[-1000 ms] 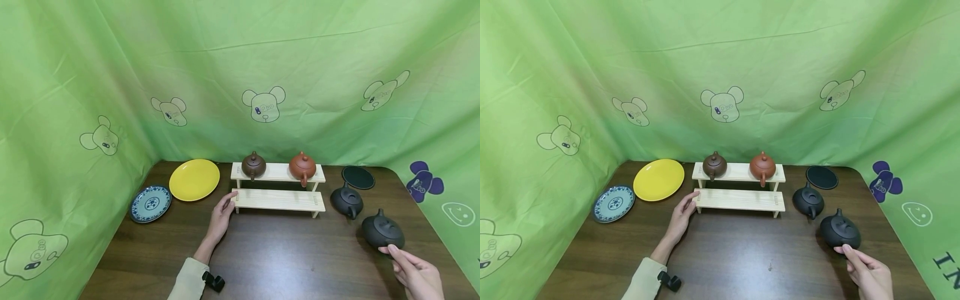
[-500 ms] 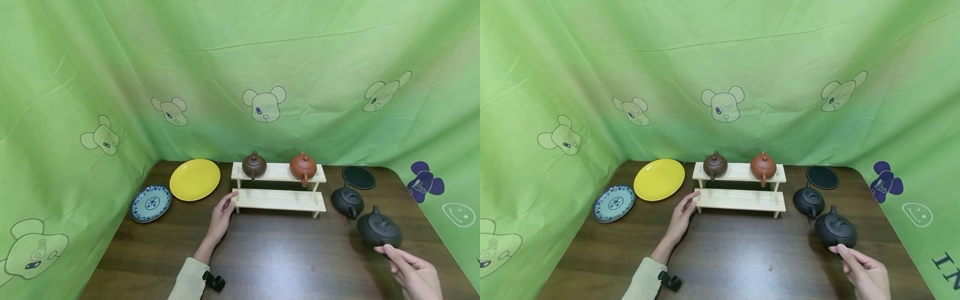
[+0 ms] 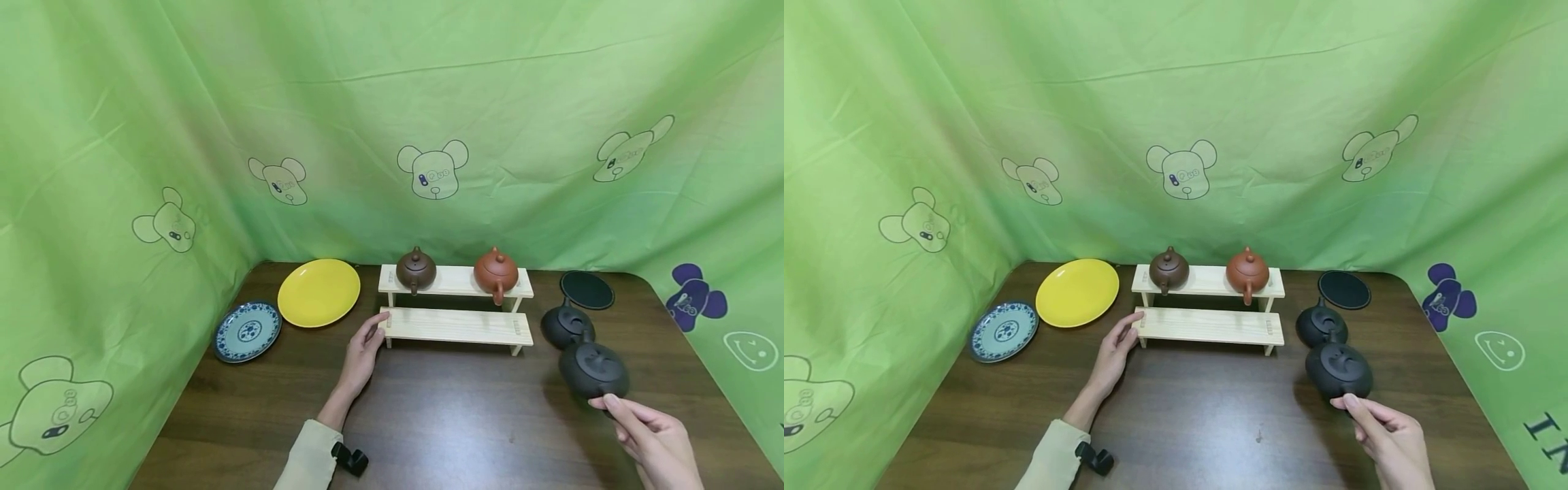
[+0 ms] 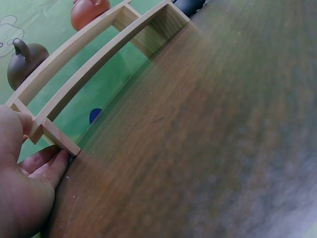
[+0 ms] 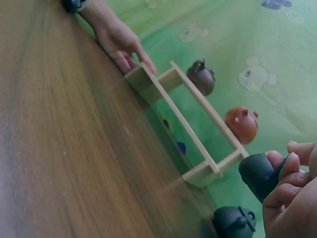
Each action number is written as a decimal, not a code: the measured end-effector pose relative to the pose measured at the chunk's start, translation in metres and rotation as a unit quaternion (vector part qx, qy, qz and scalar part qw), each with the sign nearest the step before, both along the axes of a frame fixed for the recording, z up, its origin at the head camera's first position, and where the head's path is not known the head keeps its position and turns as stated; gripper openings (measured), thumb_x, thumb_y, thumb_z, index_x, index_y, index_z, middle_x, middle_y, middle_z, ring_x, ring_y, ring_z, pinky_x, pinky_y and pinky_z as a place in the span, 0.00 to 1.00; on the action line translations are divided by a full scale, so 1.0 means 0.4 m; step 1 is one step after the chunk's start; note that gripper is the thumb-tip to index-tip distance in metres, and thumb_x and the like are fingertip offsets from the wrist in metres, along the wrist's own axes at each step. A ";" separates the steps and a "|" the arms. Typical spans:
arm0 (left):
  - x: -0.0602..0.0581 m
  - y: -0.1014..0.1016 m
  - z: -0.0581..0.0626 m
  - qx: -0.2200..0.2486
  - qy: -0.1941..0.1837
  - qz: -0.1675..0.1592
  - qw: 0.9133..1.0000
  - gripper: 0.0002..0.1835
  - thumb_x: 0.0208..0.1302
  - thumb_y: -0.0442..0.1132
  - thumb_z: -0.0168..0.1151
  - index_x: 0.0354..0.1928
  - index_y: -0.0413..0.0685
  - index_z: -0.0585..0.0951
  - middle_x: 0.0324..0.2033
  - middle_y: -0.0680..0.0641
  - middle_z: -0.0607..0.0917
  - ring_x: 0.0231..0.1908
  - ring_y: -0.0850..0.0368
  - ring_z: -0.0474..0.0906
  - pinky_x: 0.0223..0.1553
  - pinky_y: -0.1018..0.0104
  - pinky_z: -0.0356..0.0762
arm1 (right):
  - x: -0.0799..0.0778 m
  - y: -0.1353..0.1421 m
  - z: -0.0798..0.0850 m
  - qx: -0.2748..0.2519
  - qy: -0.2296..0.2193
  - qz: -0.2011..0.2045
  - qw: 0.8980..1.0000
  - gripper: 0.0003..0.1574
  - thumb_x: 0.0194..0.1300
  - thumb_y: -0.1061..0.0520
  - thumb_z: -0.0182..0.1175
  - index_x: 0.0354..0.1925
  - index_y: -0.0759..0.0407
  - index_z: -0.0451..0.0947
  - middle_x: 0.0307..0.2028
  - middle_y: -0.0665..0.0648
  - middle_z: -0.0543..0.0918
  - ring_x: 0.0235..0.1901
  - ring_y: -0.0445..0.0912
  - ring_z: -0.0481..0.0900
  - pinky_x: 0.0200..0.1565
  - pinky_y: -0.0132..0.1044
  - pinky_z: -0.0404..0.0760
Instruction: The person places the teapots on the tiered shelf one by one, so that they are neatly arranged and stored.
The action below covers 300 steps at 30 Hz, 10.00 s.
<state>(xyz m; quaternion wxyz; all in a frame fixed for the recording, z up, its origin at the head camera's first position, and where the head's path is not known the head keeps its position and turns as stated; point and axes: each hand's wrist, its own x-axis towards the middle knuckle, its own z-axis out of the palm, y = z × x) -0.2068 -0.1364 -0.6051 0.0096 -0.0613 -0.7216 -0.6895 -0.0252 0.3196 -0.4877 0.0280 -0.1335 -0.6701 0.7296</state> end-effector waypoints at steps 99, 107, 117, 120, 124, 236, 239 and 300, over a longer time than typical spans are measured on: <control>0.004 0.001 0.010 0.008 -0.003 -0.003 1.000 0.19 0.86 0.42 0.60 0.71 0.64 0.84 0.74 0.55 0.81 0.80 0.56 0.68 0.76 0.66 0.67 | -0.241 -0.497 -0.035 -0.078 0.081 0.064 0.992 0.16 0.79 0.64 0.67 0.42 0.82 0.87 0.16 0.47 0.70 0.16 0.34 0.56 0.22 0.42 0.42; 0.003 0.000 0.007 0.008 0.009 -0.006 1.000 0.19 0.86 0.45 0.61 0.72 0.62 0.84 0.75 0.54 0.81 0.81 0.53 0.67 0.76 0.67 0.67 | -0.254 -0.529 -0.048 -0.077 0.080 0.064 0.992 0.17 0.78 0.64 0.67 0.43 0.84 0.86 0.16 0.46 0.70 0.16 0.33 0.57 0.22 0.37 0.45; 0.005 0.000 0.006 -0.004 0.008 0.000 1.000 0.19 0.86 0.45 0.61 0.72 0.65 0.84 0.74 0.55 0.81 0.80 0.52 0.68 0.76 0.62 0.68 | -0.268 -0.563 -0.059 -0.073 0.091 0.063 0.991 0.18 0.78 0.63 0.68 0.43 0.84 0.86 0.15 0.45 0.72 0.15 0.32 0.58 0.20 0.30 0.49; 0.006 -0.001 0.009 -0.001 0.000 0.000 1.000 0.19 0.86 0.44 0.61 0.71 0.66 0.84 0.74 0.56 0.81 0.80 0.55 0.69 0.77 0.61 0.69 | -0.272 -0.571 -0.060 -0.075 0.091 0.061 0.991 0.17 0.78 0.63 0.68 0.43 0.83 0.87 0.15 0.45 0.73 0.15 0.32 0.58 0.19 0.27 0.52; 0.009 -0.002 0.013 0.001 -0.003 -0.001 1.000 0.19 0.86 0.42 0.60 0.72 0.65 0.84 0.74 0.56 0.81 0.79 0.55 0.69 0.77 0.62 0.68 | -0.280 -0.583 -0.061 -0.071 0.088 0.057 0.992 0.16 0.78 0.63 0.68 0.44 0.82 0.88 0.15 0.45 0.74 0.15 0.32 0.59 0.19 0.25 0.54; 0.007 -0.002 0.017 -0.015 -0.014 0.004 1.000 0.20 0.86 0.41 0.59 0.71 0.70 0.84 0.73 0.60 0.82 0.77 0.57 0.72 0.72 0.65 0.73 | -0.263 -0.493 -0.030 -0.101 0.061 0.055 0.991 0.05 0.73 0.65 0.72 0.37 0.61 0.92 0.18 0.47 0.77 0.12 0.31 0.56 0.19 0.28 0.50; 0.008 -0.002 0.017 -0.017 -0.011 0.004 1.000 0.20 0.86 0.41 0.59 0.71 0.70 0.84 0.73 0.59 0.82 0.77 0.56 0.72 0.72 0.64 0.74 | -0.254 -0.474 -0.025 -0.102 0.072 0.053 0.991 0.07 0.74 0.66 0.71 0.37 0.60 0.93 0.18 0.47 0.78 0.13 0.30 0.56 0.20 0.31 0.48; 0.001 -0.001 0.008 -0.007 -0.007 0.005 1.000 0.19 0.86 0.43 0.61 0.71 0.67 0.84 0.73 0.59 0.82 0.80 0.55 0.68 0.78 0.58 0.67 | -0.182 -0.050 -0.047 -0.078 0.065 -0.036 0.994 0.16 0.79 0.68 0.65 0.45 0.53 0.96 0.23 0.44 0.80 0.18 0.35 0.66 0.26 0.42 0.47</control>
